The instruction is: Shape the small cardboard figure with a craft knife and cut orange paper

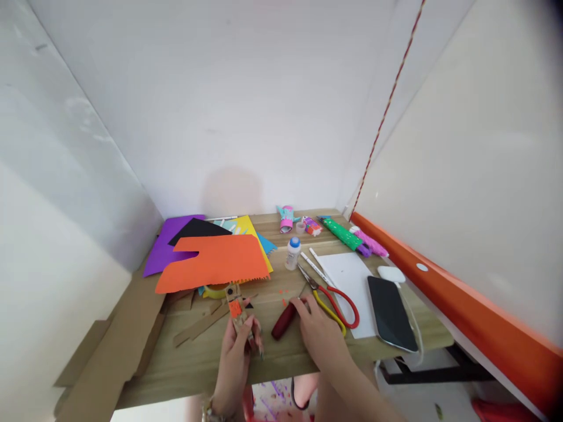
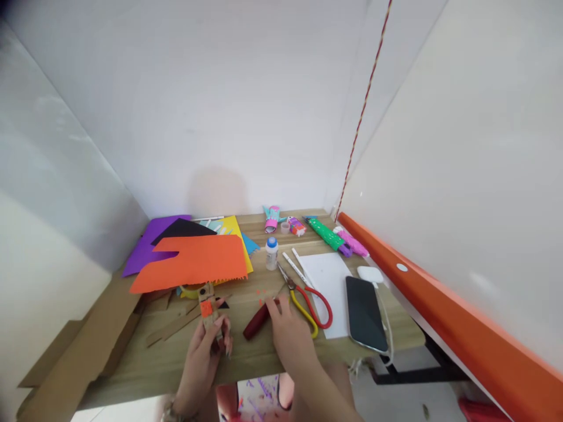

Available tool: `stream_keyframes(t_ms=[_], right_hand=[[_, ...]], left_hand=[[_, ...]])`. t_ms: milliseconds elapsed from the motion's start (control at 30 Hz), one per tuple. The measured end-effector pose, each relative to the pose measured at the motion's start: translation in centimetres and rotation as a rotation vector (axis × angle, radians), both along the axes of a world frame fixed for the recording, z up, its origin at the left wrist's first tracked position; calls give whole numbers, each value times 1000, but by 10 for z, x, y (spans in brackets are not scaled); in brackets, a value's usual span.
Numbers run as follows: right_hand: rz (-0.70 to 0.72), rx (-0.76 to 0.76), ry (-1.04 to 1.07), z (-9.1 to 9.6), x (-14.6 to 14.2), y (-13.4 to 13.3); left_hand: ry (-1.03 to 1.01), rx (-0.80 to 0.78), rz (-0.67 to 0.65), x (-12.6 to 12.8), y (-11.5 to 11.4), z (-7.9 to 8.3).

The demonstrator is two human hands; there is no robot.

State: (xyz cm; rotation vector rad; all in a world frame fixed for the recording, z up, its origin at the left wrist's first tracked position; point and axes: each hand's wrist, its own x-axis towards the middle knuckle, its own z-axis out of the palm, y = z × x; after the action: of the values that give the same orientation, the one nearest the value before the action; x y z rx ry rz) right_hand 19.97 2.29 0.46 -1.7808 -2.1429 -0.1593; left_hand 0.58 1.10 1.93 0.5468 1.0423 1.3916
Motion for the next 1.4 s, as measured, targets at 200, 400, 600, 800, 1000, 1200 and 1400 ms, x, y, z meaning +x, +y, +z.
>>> stream_keyframes(t_ms=[200,400,600,800,1000,1200,1400], right_hand=[[-171,85,592,32,37,25],[-151,36,741,28,56,94],[-24,-159,831,20,29,139],[-61,-148,941,39,23,135],[56,-185,1213,84,19,83],[4,-578,1226,103,30,42],[-82,-550,1200,92,26,7]], left_hand=[[-1,65,-4,-1,0,-10],[-42,96,-22,-1,1,-13],[-51,125,-69,-1,2,-13],[-115,81,-53,-1,2,-15],[-137,90,-127,-2,1,-15],[-163,40,-105,-3,1,-22],[-123,92,-163,-2,2,-23]])
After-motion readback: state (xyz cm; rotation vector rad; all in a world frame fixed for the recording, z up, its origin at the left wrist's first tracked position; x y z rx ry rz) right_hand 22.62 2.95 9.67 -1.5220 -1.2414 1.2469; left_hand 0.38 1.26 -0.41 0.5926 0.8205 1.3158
